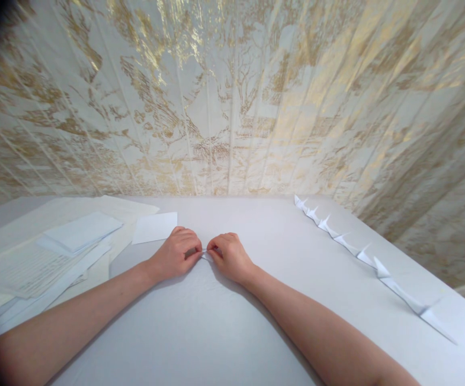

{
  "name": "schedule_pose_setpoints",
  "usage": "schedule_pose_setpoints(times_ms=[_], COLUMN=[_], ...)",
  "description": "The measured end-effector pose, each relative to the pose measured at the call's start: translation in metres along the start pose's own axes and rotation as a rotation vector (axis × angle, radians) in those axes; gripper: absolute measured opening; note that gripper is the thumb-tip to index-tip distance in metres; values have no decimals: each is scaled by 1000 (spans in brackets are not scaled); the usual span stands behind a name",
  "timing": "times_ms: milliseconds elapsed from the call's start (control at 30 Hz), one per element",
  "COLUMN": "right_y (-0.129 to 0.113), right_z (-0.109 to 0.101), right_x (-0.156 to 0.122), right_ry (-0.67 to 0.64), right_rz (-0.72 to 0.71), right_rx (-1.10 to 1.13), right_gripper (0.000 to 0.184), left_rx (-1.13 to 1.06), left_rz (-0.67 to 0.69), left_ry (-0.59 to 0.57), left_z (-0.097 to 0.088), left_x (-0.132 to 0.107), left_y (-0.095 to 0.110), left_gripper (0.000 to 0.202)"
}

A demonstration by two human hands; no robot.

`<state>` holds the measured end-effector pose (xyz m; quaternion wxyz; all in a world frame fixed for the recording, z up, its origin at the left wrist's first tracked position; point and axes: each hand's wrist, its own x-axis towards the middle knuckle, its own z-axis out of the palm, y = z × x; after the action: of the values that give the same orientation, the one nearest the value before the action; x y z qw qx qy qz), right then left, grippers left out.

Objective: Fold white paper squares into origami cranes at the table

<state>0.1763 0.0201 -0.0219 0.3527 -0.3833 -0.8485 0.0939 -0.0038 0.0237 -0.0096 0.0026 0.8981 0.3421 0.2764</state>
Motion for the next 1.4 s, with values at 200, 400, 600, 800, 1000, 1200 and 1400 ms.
schedule_pose_setpoints(times_ms=[200,400,600,800,1000,1200,1400], right_y=[-3,-2,2,4,2,-4,-4], right_z=[-2,-3,-1,-1,-6,-10,-9], right_x=[1,1,2,0,-3,-3,-4], right_ry=[43,68,28,144,279,314,275], right_rz=[50,73,84,63,-69,-152,-131], right_rx=[35,55,36,-5,-47,-90,-107], right_gripper=[11,9,6,12,14,16,17], left_rx=[-64,-24,-30,-177,-661,-858,-933], left_rz=[-74,-66,-78,-143,-293,-240,-334], left_ry=[-8,-25,-15,55,92,25,34], left_z=[3,2,1,-2,3,3,2], left_x=[1,2,1,2,-1,-4,-3], left_y=[-1,-1,0,-3,-8,-7,-5], left_gripper=[10,11,11,9,47,47,38])
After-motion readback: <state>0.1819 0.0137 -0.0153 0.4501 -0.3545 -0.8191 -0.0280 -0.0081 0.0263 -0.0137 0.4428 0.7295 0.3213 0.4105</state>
